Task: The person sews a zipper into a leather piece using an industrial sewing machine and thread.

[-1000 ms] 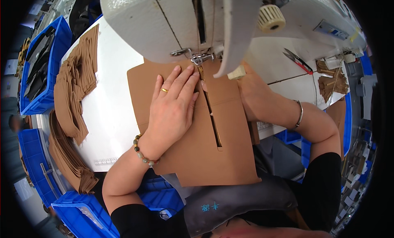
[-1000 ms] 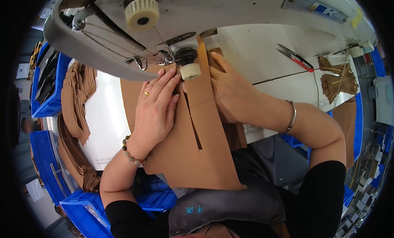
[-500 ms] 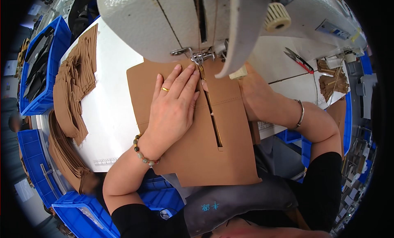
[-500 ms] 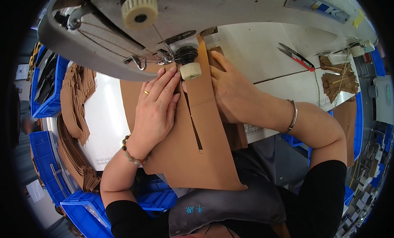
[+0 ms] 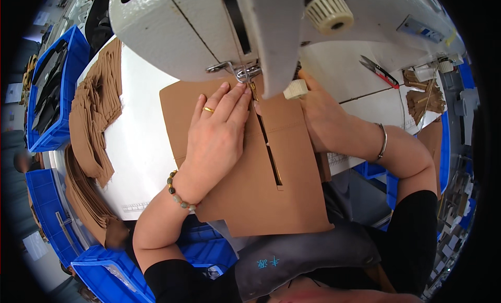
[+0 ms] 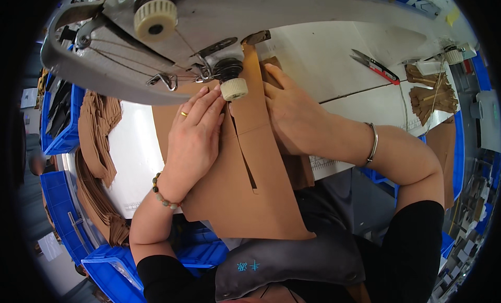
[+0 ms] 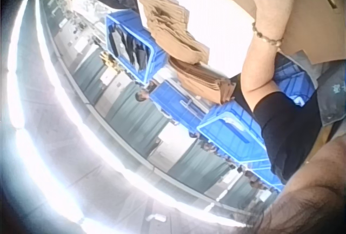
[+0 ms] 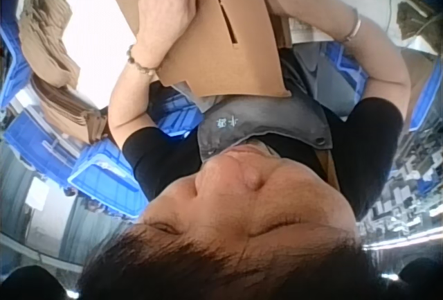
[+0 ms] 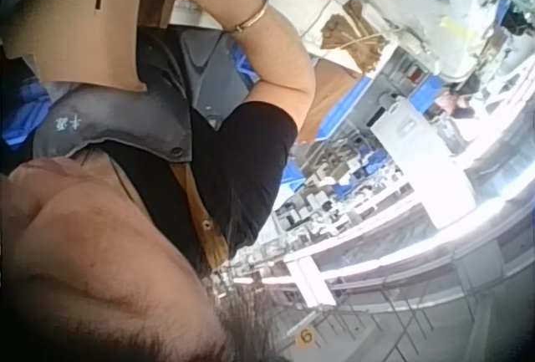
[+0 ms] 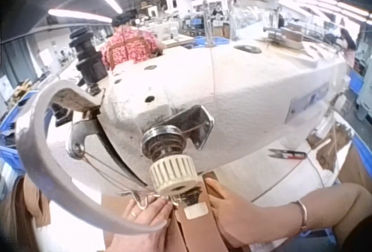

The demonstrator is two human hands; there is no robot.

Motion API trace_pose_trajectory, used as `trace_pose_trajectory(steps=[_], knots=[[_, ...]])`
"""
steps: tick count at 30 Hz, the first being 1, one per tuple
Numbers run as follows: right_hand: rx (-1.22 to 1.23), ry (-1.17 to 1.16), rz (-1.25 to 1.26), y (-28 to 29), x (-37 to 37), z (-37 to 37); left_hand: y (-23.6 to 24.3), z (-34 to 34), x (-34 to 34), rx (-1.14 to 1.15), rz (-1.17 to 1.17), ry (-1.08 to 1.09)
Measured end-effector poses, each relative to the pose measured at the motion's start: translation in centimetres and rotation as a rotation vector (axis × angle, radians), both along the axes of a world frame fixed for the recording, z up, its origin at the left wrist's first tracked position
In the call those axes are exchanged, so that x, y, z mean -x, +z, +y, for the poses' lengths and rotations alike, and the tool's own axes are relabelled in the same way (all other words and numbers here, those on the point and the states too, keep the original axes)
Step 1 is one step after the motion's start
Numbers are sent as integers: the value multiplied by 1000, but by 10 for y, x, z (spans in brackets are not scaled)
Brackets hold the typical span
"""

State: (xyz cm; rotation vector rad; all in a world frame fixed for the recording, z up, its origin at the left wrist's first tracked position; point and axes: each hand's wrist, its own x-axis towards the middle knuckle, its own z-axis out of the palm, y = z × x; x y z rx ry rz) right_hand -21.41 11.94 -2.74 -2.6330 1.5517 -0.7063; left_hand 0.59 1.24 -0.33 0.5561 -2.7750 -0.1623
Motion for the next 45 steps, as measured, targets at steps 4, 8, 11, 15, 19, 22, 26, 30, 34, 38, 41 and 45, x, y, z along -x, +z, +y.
trace_pose_trajectory(steps=[4,8,11,15,19,22,26,30,34,38,41,45], knots=[[15,1,-45,-1,1,1,-2,-4,5,49,14,-37],[-171,-51,64,0,3,4,-4,-6,9,77,59,-42],[-192,-10,110,10,6,9,-3,-7,9,61,79,-48],[-292,6,38,39,21,8,-2,-7,9,59,74,-45],[-280,-221,-51,61,36,5,2,-7,8,10,53,-41],[-81,-363,-87,52,23,2,7,-6,6,-5,35,-40],[46,-102,-14,25,6,-6,13,-5,1,39,-29,-47],[-16,-132,98,15,7,-2,12,-4,-1,-17,-77,-31],[-52,-125,105,16,11,-1,7,-2,0,-14,-29,-12],[-82,-136,109,18,9,-2,5,-2,1,6,1,-12],[60,-144,177,30,15,8,5,-4,0,-6,-2,-23],[311,-282,327,88,73,60,5,-4,1,-17,13,-25]])
